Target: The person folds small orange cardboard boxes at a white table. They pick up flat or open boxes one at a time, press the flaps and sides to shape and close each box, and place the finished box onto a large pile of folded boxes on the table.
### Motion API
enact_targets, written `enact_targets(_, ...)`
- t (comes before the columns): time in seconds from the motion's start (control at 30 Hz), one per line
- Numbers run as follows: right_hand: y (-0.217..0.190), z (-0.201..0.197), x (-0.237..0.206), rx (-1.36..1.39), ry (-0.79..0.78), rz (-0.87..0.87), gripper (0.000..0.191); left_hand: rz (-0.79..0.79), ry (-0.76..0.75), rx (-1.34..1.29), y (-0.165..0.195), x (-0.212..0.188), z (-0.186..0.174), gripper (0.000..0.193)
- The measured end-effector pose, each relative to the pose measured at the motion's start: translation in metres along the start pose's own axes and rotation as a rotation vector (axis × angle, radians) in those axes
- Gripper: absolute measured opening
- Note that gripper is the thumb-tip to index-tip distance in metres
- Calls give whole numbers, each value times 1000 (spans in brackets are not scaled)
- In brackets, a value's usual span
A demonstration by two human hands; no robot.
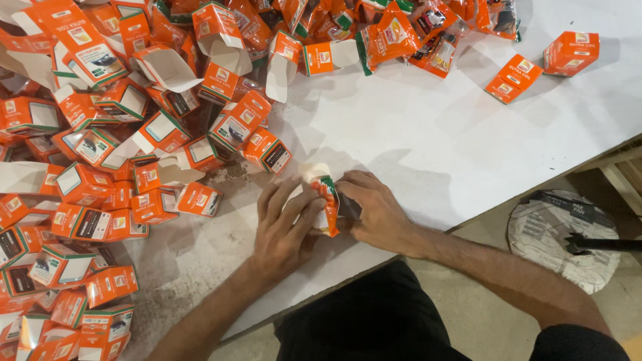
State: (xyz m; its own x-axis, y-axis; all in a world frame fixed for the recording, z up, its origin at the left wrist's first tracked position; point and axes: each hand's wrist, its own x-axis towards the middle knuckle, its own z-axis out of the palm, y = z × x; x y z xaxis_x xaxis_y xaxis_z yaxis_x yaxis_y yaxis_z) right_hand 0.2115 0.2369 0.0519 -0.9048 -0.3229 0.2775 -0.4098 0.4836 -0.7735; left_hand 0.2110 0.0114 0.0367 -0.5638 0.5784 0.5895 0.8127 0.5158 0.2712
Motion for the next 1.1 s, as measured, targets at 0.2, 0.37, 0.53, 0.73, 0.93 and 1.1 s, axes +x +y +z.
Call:
enact_targets(0.2,0,2,1,-2,-7,24,54,-75,-32,103,12,26,-10,28)
enact_targets(0.37,-1,3,-3,10,-41,56,59,-230,-43,9,23,40,-9,12)
enact_targets(0.53,1,5,-7,89,-14,144,73,-755,149,-587,11,29,9,49)
enact_targets(0.73,3,6,-9,-49,38,-165,54,-821,28,-807,-4,23,28,15)
enact_targets(0.93,2,5,-11,-220,52,-261,50,-904,-156,-1274,-20,18,-8,35)
enact_targets(1.1,1,8,-9,-248,48,-254,46,-1020,-145,-1244,-27,26,-4,16)
